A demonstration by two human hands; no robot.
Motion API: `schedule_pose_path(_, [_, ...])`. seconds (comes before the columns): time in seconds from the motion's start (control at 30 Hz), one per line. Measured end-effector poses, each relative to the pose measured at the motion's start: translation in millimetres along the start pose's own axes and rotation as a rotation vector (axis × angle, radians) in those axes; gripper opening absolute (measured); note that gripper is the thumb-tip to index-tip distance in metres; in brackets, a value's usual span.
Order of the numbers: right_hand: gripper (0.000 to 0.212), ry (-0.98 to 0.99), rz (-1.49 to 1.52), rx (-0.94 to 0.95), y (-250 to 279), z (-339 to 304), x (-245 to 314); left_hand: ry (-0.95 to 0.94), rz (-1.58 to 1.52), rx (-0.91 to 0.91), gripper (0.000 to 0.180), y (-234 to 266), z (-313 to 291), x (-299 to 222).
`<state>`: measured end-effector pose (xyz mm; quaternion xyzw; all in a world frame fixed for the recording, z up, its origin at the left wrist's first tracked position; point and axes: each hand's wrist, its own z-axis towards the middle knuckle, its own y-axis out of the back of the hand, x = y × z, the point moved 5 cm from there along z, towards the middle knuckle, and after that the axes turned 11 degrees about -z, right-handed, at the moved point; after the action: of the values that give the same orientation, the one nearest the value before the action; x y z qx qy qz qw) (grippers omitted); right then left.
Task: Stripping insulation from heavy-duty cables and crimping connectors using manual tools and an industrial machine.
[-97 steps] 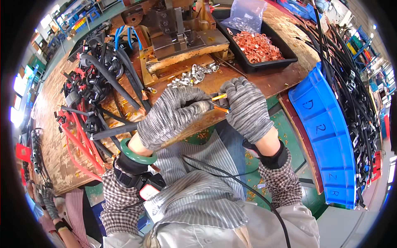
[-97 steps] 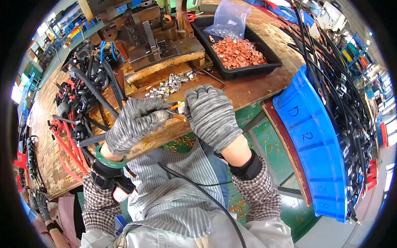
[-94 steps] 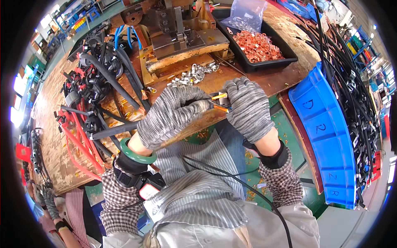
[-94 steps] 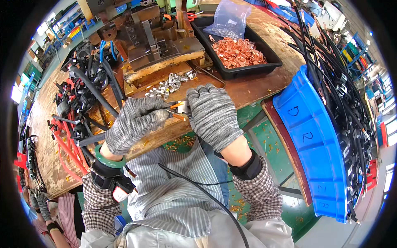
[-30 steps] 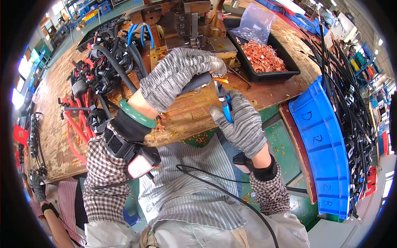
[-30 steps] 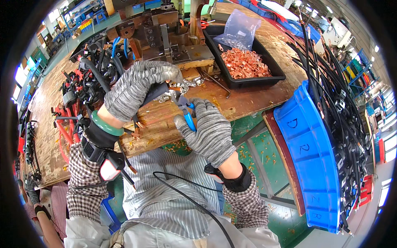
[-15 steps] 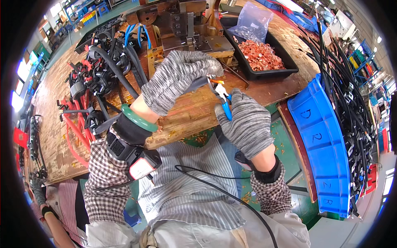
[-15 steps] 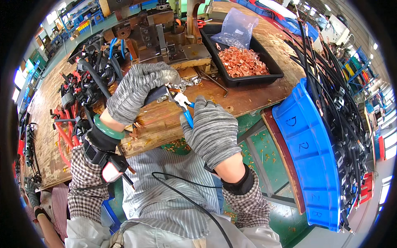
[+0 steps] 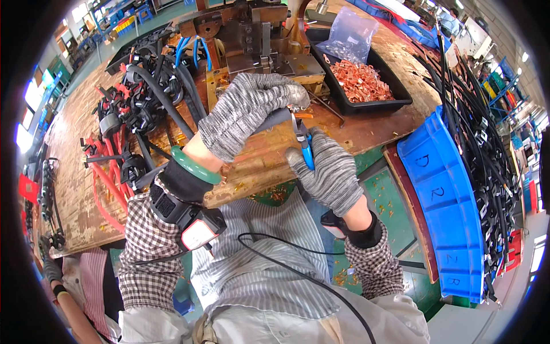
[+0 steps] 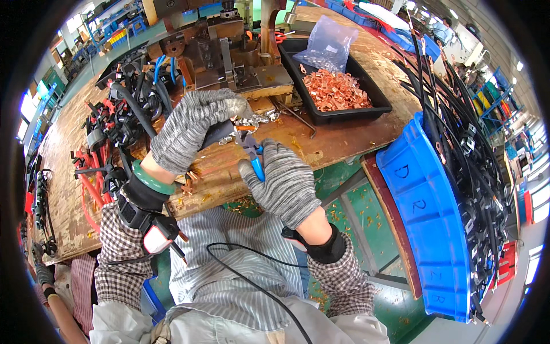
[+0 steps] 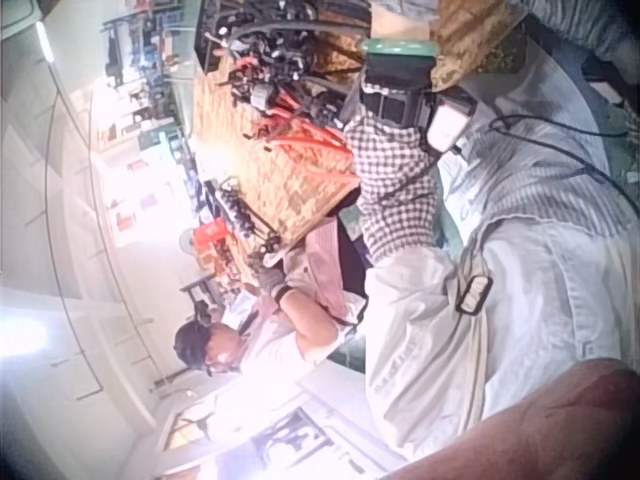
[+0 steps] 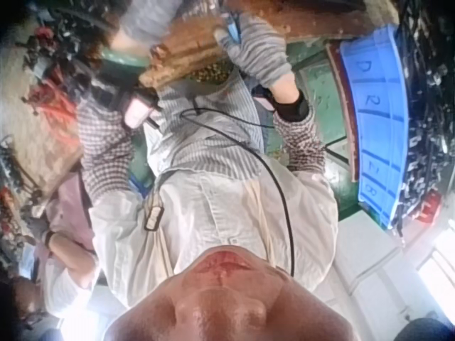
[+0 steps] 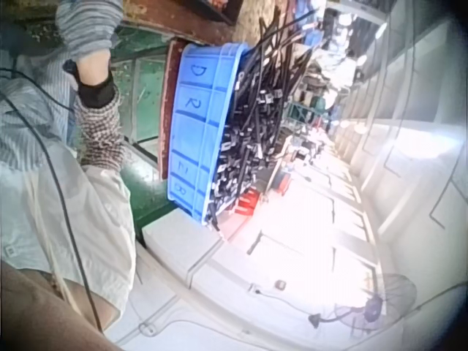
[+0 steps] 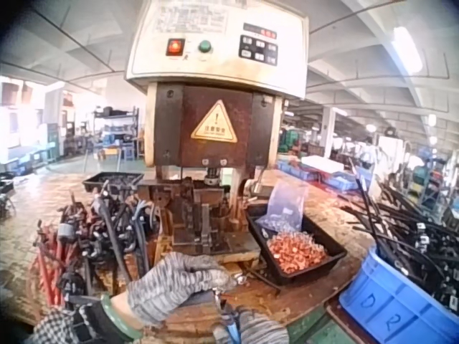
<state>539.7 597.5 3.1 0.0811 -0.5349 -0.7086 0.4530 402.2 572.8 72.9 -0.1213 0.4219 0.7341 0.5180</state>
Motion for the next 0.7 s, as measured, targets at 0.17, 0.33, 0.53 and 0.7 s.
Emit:
schedule_pose_path(0.17, [0.05, 0.014, -0.225, -0.098, 8.6, 2.4, -1.1, 0.071, -0.039, 0.01, 0.022, -1.1, 0.7, 4.3])
schedule_pose_path(0.33, [0.051, 0.031, -0.195, -0.045, 13.4, -1.1, -2.9, 0.367, -0.33, -0.067, 0.026, -3.0, 0.3, 11.1])
schedule_pose_path(0.53, [0.041, 0.01, -0.32, 0.114, 9.0, -1.9, -7.7, 0.231, -0.26, -0.117, 0.019, -7.0, -0.7, 8.4])
schedule_pose_path(0.7, [0.042, -0.233, 1.382, 0.718, -16.0, -25.1, 15.4, 0.306, -0.331, -0.077, 0.019, -7.1, 2.9, 9.7])
